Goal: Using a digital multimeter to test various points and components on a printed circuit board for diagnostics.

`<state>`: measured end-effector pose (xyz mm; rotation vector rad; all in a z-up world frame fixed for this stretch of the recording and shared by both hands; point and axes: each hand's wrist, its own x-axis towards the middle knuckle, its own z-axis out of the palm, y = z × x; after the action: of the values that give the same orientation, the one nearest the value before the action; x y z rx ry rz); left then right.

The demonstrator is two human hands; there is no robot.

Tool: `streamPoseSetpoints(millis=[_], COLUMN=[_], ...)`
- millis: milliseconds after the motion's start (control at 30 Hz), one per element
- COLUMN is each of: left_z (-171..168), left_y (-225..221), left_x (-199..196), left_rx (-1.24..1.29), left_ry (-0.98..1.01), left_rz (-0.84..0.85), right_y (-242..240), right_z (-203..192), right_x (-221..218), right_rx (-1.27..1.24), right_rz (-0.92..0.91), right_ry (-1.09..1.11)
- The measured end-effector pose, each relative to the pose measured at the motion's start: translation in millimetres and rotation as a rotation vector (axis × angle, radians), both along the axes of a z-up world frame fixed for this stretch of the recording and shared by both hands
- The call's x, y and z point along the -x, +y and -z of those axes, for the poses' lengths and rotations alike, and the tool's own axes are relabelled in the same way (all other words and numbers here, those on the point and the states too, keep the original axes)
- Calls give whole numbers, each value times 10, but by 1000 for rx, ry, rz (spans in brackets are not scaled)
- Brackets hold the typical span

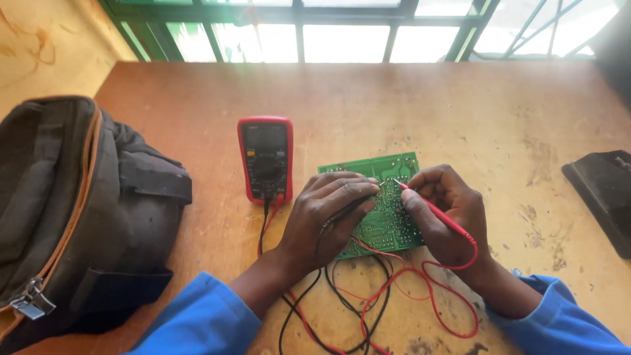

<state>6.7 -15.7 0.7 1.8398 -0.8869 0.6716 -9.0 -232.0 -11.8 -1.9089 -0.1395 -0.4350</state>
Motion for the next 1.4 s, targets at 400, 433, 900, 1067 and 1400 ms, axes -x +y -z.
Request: streamPoseSetpoints(millis=[400, 433, 900, 1067, 1400], left_z=[61, 58, 127, 77, -10], left_y=[-8, 2, 20, 89, 126], left_x=[-15, -23, -87, -4, -48], left_rx=[63, 64, 93, 78, 30], left_ry=[-20, -23, 39, 70, 123], left_rz=[18, 10, 110, 117, 128], right_y=[-13, -7, -35, 26, 11], right_z=[29, 13, -92, -51, -47], right_x=[15, 1, -3, 54, 17], right_rx=[38, 39, 15, -15, -73], right_rz=[-18, -25, -126, -127, -103], right_ry=[-70, -73, -146, -154, -120])
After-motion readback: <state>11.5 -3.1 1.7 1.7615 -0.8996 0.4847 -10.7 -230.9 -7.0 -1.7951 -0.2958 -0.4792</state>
